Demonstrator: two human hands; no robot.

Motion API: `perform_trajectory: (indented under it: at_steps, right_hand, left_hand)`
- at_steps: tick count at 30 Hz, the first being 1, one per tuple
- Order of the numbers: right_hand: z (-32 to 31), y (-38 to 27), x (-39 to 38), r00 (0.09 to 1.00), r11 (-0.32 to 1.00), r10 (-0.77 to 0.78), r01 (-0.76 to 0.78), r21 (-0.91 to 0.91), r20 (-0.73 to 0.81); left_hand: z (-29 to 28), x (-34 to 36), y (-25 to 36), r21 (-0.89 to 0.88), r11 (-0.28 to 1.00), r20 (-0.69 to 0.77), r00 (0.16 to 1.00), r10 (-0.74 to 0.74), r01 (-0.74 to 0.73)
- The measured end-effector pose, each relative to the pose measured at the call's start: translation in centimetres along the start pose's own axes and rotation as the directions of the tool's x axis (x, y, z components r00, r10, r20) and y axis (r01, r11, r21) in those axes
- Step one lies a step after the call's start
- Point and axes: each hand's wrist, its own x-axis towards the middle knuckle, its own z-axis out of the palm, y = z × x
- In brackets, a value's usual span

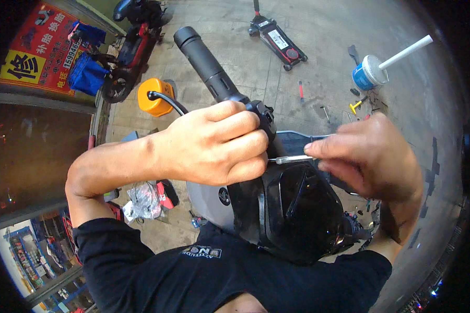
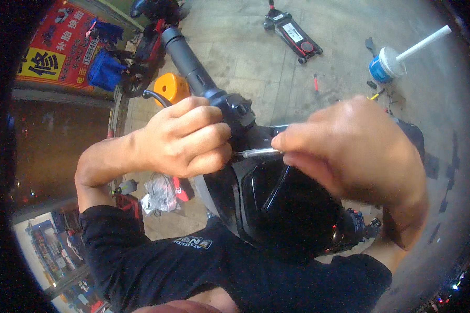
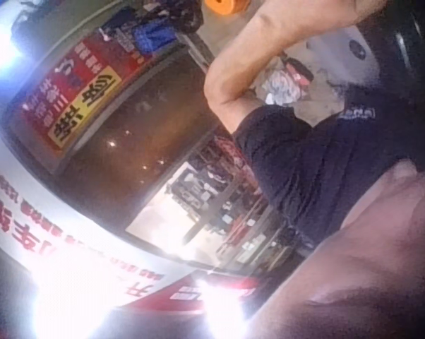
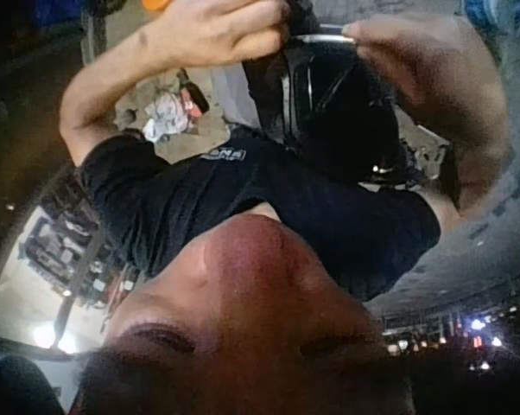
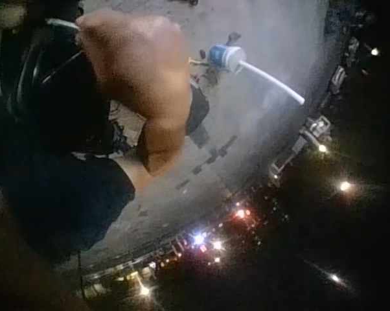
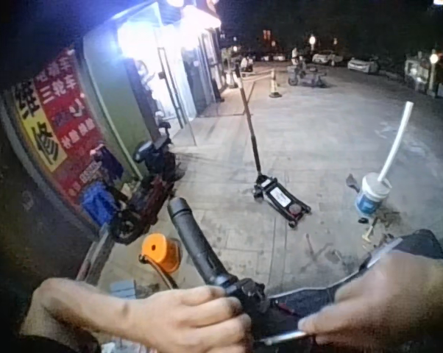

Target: The person uses a flashlight and a screwdriver to remove screws from the scooter's handlebar assembly and front fairing. They detach the front cover, set it aside, and continue unscrewing components around the handlebars.

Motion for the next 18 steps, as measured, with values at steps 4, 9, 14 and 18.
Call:
perform_trajectory:
  at_steps: [4,9,14,18]
  right_hand:
    - [-0.9,-1.3,-0.1,1.000,0.988,0.006,-0.005,-0.152,0.011]
    - [-0.6,0.7,-1.2,0.999,0.998,-0.045,0.045,-0.034,-0.005]
    - [-0.7,3.9,-1.9,0.999,0.977,-0.005,-0.005,0.213,0.050]
    - [-0.7,4.3,-2.8,0.999,0.966,-0.034,0.033,0.255,-0.001]
  left_hand:
    - [-0.1,-0.1,0.0,0.007,1.000,0.013,1.000,0.004,-0.004]
    - [-0.2,-0.1,0.1,-0.006,1.000,0.016,1.000,0.001,-0.001]
    - [-0.4,-0.2,0.2,-0.026,1.000,0.041,0.999,-0.006,0.007]
    - [-0.3,-0.8,0.1,-0.039,0.999,0.002,1.000,-0.017,0.017]
